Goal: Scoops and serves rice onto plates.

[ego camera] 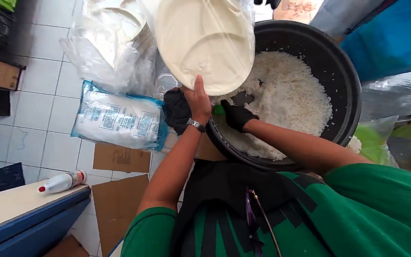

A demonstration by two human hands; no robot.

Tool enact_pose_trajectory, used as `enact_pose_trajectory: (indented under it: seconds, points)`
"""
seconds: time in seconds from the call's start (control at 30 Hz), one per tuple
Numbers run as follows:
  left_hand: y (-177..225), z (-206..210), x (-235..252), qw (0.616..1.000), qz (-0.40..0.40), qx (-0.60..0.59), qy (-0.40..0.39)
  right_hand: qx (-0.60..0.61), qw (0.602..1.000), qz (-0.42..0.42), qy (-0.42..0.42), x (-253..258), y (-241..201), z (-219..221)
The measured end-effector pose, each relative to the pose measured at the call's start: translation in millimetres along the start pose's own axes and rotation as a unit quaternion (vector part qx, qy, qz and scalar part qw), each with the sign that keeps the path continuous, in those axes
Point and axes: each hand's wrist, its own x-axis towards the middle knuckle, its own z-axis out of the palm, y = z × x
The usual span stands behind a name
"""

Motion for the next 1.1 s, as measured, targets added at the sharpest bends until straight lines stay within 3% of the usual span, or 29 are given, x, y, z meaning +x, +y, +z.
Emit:
enact_pose_trajectory:
  seconds: [0.07,0.2,0.43,0.5,0.6,0.7,0.83,1.1]
  points:
    - [0.4,-1.3,1.5,1.0,0.006,0.005,0.003,-0.025,0.999,-0.011,-0.022,-8.7,-3.5,10.9]
    - [0.2,0.9,1.4,1.0,0.015,0.008,0.0,-0.081,0.99,-0.053,-0.103,-47.0,29.4,39.8]
    - [2.4,1.6,1.3,0.999,0.021,0.025,0.0,-0.195,0.949,-0.068,-0.237,-94.9,87.8,7.6]
    - [3.1,1.7,0.6,0.999,0.019,0.035,0.003,-0.192,0.952,-0.064,-0.228,-91.6,91.6,-4.7]
    - [3.2,2.4,2.9,0.999,0.02,0.045,0.005,-0.159,0.978,-0.022,-0.134,-73.3,94.2,-19.6]
    - [1.2,1.2,4.9,0.999,0.019,0.051,-0.001,-0.14,0.987,0.003,-0.078,-57.6,90.1,-0.9]
    - [-0.2,0.6,6.2,0.998,0.025,0.052,-0.001,-0.177,0.975,-0.007,-0.137,-81.4,85.7,12.2]
    - [-0.5,1.9,3.9,0.999,0.034,0.039,0.005,-0.211,0.953,-0.022,-0.214,-132.0,120.4,-16.5]
